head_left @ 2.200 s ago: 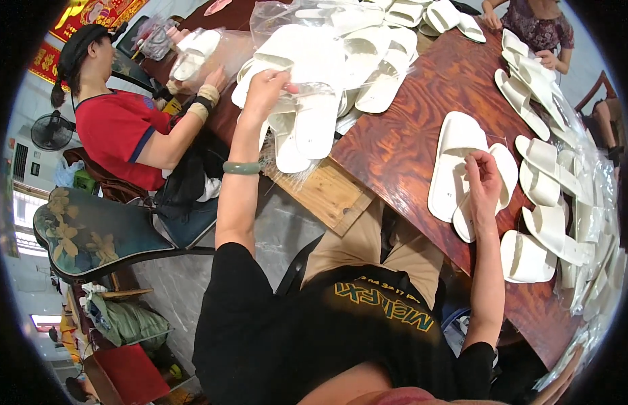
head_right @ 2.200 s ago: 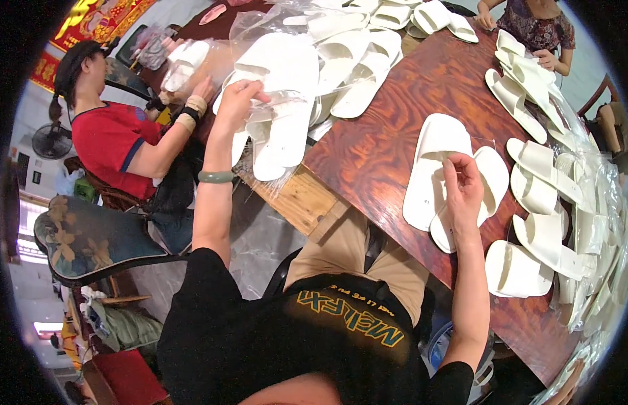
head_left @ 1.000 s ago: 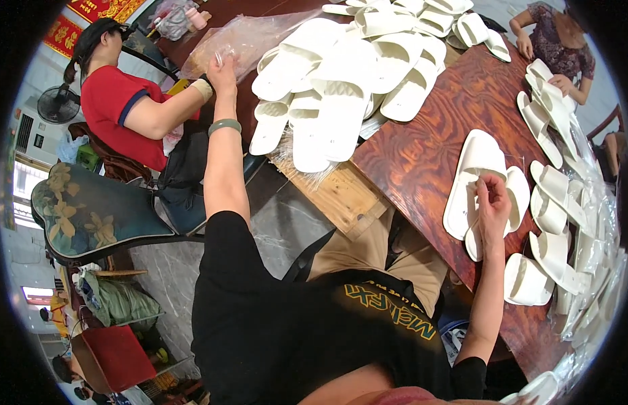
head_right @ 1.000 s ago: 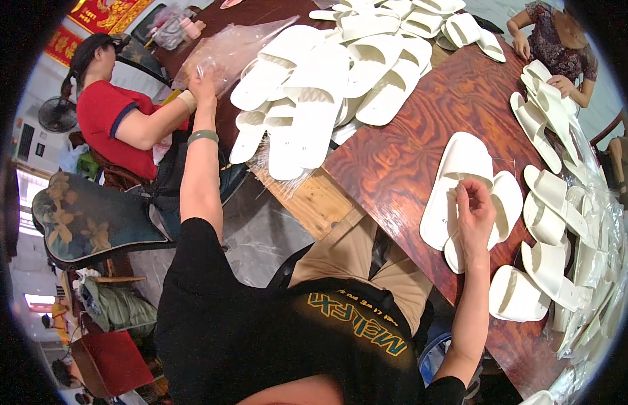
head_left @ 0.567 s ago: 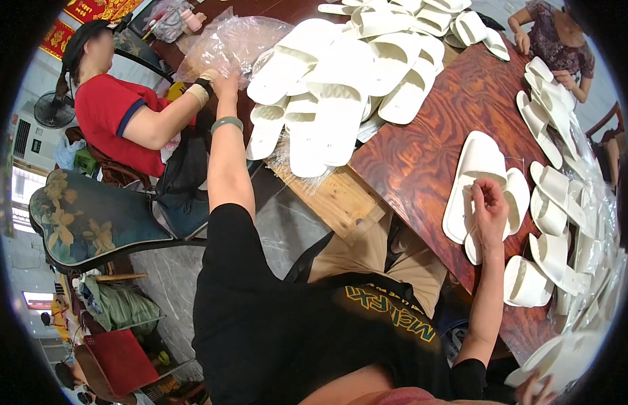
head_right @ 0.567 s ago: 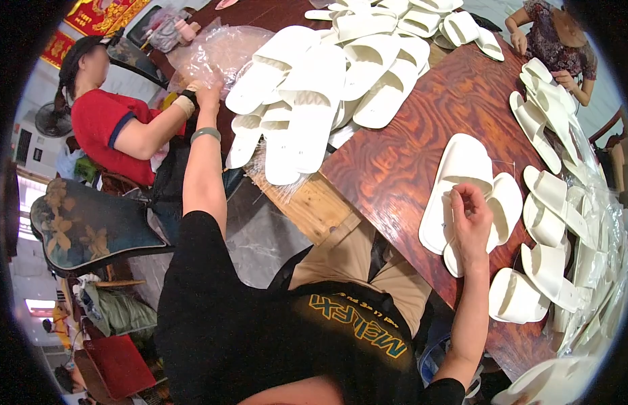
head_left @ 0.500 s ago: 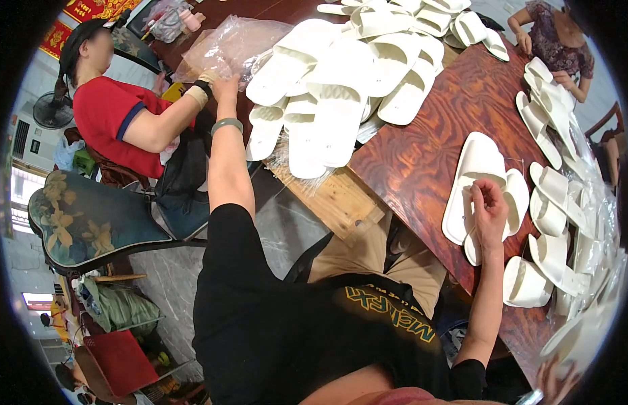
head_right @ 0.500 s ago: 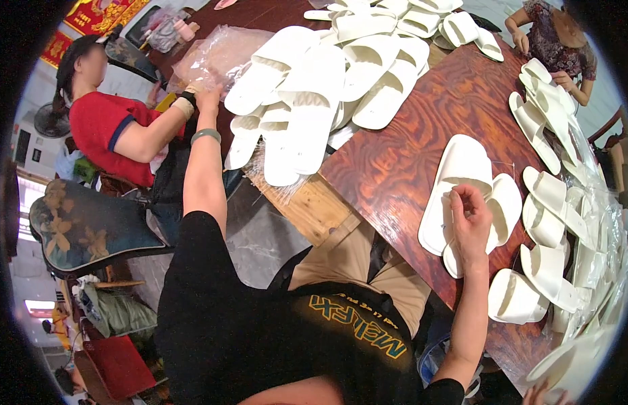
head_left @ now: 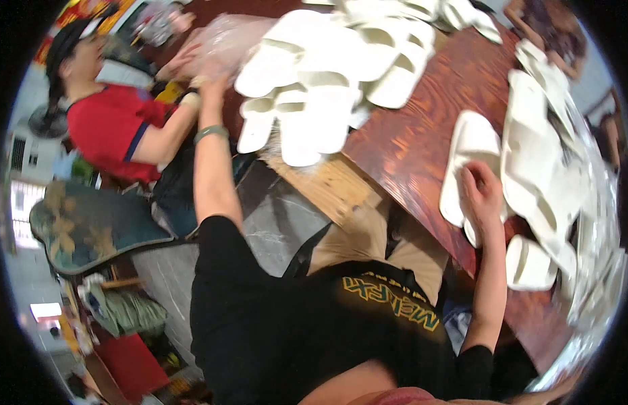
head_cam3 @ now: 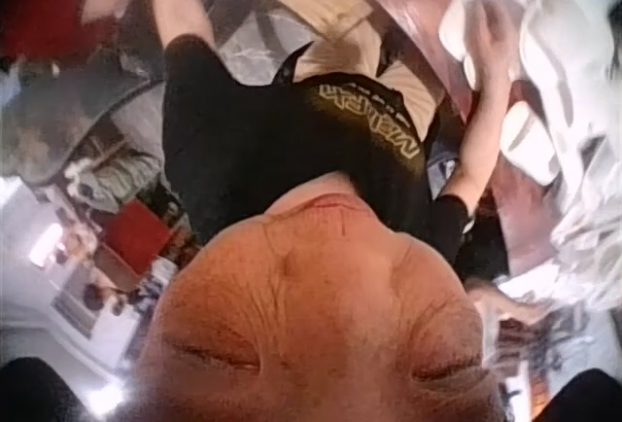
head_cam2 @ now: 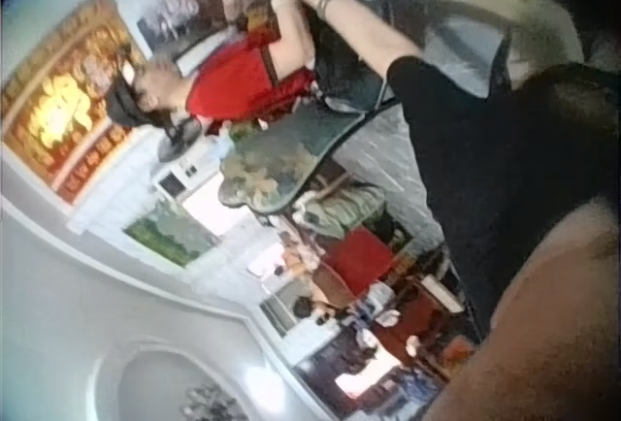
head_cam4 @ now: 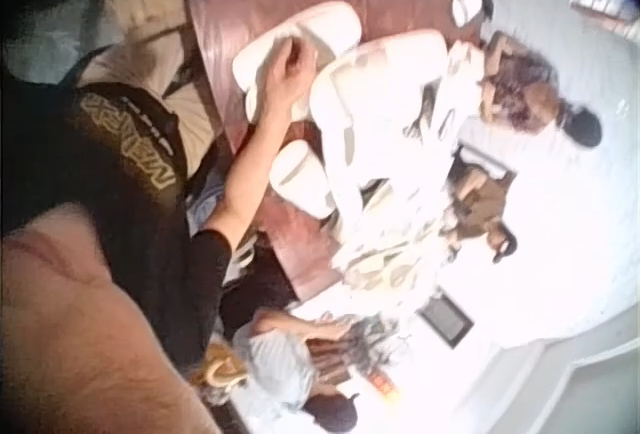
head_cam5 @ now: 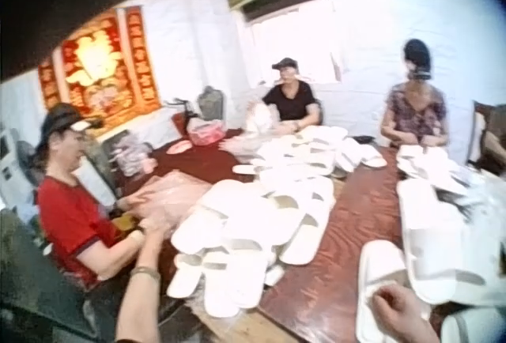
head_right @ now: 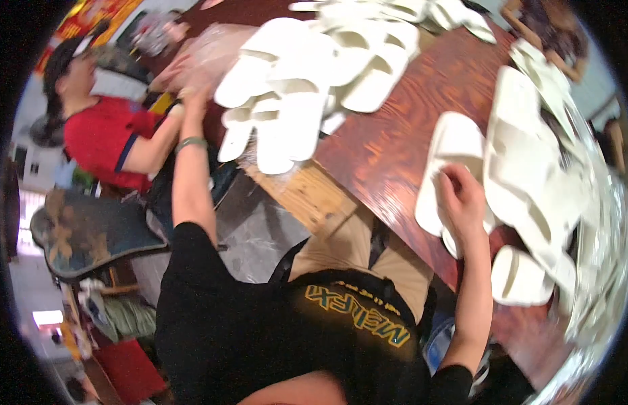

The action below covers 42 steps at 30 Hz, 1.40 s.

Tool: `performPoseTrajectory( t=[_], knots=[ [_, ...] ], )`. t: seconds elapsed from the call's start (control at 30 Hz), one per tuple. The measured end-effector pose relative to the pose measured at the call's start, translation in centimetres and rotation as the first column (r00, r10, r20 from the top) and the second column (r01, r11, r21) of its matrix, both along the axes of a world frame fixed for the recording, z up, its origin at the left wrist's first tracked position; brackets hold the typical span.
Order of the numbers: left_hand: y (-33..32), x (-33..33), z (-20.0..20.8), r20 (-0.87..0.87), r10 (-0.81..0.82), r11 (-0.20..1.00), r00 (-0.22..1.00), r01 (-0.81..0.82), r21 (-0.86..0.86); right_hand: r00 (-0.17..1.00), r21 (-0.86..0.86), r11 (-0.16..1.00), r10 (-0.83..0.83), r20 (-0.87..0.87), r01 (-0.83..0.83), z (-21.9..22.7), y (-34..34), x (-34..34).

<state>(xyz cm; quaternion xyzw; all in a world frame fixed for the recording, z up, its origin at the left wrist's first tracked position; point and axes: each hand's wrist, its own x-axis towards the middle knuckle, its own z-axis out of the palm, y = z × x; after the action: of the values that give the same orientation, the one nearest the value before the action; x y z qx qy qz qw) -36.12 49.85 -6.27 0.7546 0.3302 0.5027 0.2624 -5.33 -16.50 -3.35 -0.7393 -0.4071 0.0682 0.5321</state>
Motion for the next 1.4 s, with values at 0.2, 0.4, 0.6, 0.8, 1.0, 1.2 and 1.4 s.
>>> performPoseTrajectory(
  t=[0.2, 0.4, 0.6, 0.8, 1.0, 1.2, 1.4],
  knots=[
    [-10.9, 7.0, 1.4, -0.504, -0.279, 0.937, 0.818, 0.117, -0.329, 0.959, -0.109, 0.992, 0.084, 0.271, -0.056, 0.1, -2.2, 0.8],
    [-28.2, 5.0, 14.1, -0.329, -0.386, 0.903, 0.862, 0.279, -0.327, 0.62, -0.339, 0.922, 0.377, 0.688, -0.186, 5.6, -3.2, -3.7],
    [-46.4, 13.2, 15.0, -0.541, -0.731, 0.641, 0.416, 0.691, -0.333, 0.56, -0.253, 0.836, -0.076, 0.825, 0.487, 8.3, -10.9, 2.3],
    [-53.4, 24.8, 10.3, -0.657, -0.7, 0.493, 0.281, 0.855, -0.159, 0.802, -0.721, 0.377, -0.11, 0.587, 0.581, 10.3, -12.6, 13.7],
    [-57.2, 29.2, 3.2, -0.534, -0.727, 0.51, 0.431, 0.86, -0.001, 0.936, -0.901, 0.361, 0.16, 0.315, 0.241, 12.6, -10.3, 19.2],
    [-60.3, 29.5, 4.8, -0.658, -0.658, 0.558, 0.368, 0.824, -0.098, 0.947, -0.794, 0.516, 0.147, -0.287, -0.321, 10.5, -10.6, 20.9],
    [-57.4, 29.5, 3.3, -0.608, -0.68, 0.569, 0.409, 0.817, -0.087, 0.946, -0.661, 0.729, -0.057, -0.319, -0.179, 12.6, -11.1, 17.5]
  ],
)
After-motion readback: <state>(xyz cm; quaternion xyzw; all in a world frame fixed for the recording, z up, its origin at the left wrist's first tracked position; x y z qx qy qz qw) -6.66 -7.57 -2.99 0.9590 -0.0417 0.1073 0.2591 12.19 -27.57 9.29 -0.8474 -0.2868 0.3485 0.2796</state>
